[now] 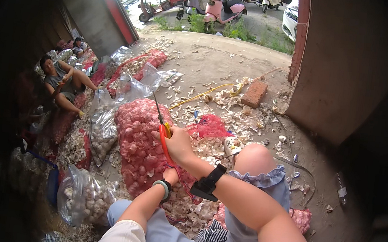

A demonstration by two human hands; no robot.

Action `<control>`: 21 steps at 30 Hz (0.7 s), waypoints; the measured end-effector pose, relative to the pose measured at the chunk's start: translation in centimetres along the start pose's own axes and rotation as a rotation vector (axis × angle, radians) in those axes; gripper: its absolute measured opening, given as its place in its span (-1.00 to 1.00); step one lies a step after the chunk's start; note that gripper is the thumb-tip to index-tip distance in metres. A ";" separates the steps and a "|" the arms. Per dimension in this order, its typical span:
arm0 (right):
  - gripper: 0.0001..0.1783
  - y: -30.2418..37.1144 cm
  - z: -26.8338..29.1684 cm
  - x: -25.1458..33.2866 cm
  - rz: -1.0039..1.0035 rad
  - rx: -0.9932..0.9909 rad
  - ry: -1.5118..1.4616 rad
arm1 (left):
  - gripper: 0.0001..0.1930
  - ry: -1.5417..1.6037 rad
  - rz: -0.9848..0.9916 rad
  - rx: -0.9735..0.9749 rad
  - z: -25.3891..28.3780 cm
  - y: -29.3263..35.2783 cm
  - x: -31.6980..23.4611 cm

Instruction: The person trims garlic bulbs by hand using shears, cutting off the roots and stems and peeling away the outer skin. They place the trimmed garlic into a plastic bag and pick up another bulb from a mesh bag to repeat the process.

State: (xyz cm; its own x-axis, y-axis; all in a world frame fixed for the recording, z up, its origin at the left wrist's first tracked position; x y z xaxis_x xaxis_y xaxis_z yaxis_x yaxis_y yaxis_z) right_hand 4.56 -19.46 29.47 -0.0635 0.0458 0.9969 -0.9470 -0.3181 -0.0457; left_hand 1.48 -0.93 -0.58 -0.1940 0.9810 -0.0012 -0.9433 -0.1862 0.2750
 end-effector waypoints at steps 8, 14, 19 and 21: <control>-0.40 -0.1 0.2 -1.0 0.047 -0.105 0.077 | -0.77 0.393 -0.116 -0.082 -0.8 -1.4 -1.9; -0.39 0.4 -0.2 0.9 0.073 -0.039 0.031 | -0.75 0.321 -0.297 -0.022 -3.4 -4.3 1.5; -0.39 0.1 0.2 -0.6 0.054 -0.051 0.063 | -0.68 0.290 -0.303 -0.055 -5.9 -5.5 0.2; -0.39 0.2 1.1 -1.6 0.043 -0.090 0.092 | -0.65 0.345 -0.297 -0.104 -7.0 -5.7 -1.8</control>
State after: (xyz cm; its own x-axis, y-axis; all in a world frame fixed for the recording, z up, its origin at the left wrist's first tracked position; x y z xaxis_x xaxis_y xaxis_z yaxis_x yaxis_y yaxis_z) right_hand 4.83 -20.66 27.96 -0.1293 0.1218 0.9841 -0.9670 -0.2352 -0.0980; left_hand 5.29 -2.01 -8.85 0.0273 0.9203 -0.3904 -0.9901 0.0787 0.1164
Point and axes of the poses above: each hand's wrist, its own y-axis away from the middle knuckle, its own z-axis out of the back of the hand, x = y × z, the point moved 1 cm from there along -y, towards the middle knuckle, and after that the axes turned 2 degrees about z, right-handed, at the moved point
